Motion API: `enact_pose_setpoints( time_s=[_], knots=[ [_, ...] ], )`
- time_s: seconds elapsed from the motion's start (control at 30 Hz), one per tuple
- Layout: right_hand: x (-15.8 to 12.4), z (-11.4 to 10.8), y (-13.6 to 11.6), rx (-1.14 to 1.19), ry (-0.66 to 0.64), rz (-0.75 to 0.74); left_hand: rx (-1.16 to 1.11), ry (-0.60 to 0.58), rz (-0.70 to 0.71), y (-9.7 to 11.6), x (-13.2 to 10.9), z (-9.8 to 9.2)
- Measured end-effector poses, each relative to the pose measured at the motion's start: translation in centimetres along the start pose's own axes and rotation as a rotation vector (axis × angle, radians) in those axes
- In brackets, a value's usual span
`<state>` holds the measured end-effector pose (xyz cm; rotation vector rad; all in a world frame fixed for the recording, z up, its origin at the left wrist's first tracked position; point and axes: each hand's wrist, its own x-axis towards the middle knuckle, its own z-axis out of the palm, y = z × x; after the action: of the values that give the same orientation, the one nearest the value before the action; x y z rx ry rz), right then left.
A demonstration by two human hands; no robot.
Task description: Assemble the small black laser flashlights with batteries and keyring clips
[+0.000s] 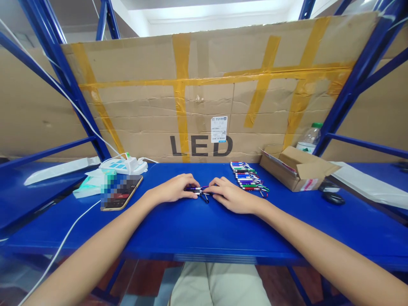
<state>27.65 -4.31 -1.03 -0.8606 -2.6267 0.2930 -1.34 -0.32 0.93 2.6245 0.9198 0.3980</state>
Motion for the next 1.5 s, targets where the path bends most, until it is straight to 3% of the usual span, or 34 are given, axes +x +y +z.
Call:
enact_pose_setpoints(
  time_s=[0.33, 0.57, 0.8, 1.27, 1.5],
  knots=[
    [0.0, -0.4, 1.1, 0.036, 0.063, 0.037, 0.047, -0.026, -0.043, -0.7, -0.2, -0.7],
    [-0.4, -1.1, 3.1, -0.039, 0.118, 0.069, 0.185, -0.017, -0.172, -4.8, -1.2, -3.3],
    [-0.4, -1.4, 3.0, -0.045, 0.100, 0.080, 0.232, -0.041, -0.275, -8.5, -1.9, -5.2],
    [-0.4, -1.9, 2.8, -0.057, 0.069, 0.112, 0.507, -0.065, -0.420, -13.5, 3.4, -6.7],
    [-0.5, -2.6, 2.7, -0.083, 0.060, 0.144, 0.558, -0.048, -0.412, -14.6, 4.2, -6.8]
  ],
)
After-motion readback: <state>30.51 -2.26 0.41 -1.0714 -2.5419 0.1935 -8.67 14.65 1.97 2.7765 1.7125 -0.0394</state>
